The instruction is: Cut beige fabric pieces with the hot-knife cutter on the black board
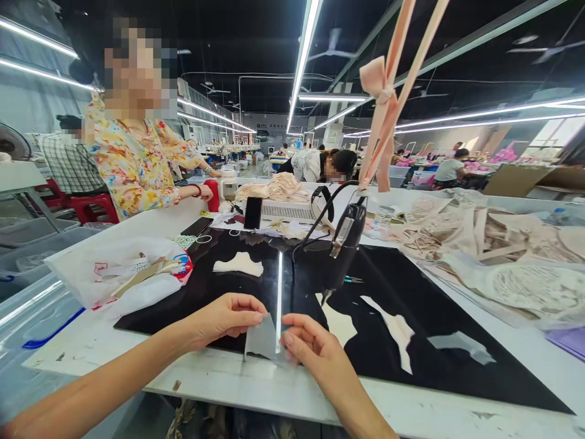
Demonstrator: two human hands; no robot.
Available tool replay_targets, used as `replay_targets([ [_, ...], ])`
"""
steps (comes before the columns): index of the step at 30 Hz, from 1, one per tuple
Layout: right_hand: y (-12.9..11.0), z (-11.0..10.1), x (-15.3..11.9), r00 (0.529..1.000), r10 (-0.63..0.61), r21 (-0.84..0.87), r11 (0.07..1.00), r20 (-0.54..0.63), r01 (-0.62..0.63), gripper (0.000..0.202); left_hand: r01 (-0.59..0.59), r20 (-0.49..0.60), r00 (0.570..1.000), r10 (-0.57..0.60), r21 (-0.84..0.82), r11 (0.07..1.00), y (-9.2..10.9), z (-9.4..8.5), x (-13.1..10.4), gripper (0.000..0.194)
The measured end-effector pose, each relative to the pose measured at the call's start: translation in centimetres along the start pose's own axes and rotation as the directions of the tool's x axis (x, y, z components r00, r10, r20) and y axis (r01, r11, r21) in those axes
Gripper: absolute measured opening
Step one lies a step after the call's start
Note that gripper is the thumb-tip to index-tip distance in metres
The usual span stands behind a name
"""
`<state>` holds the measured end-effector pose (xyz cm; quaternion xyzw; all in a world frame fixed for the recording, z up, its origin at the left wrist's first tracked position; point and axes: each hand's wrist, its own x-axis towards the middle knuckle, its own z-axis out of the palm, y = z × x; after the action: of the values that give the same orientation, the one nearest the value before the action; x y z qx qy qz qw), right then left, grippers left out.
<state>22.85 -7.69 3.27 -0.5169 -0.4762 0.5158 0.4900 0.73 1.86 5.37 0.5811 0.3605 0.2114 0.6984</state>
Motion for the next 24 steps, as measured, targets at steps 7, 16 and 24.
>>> replay_targets([
  [7,0.5,0.6,0.6,0.993,0.070,-0.185,0.981,0.100,-0.051,0.040,0.026,-0.071,0.997,-0.023,0.031,0.999,0.4,-1.4,-1.3,0.037],
  [16,-0.8,2.0,0.4,0.996,0.050,-0.185,0.982,0.069,-0.036,0.037,0.048,-0.093,0.995,-0.037,0.121,0.991,0.3,-2.5,-1.8,0.036],
  [24,-0.1,2.2,0.9,0.996,0.023,-0.158,0.987,0.081,-0.010,0.032,0.067,-0.090,0.994,-0.065,0.022,0.998,-0.3,-2.9,-1.7,0.036],
])
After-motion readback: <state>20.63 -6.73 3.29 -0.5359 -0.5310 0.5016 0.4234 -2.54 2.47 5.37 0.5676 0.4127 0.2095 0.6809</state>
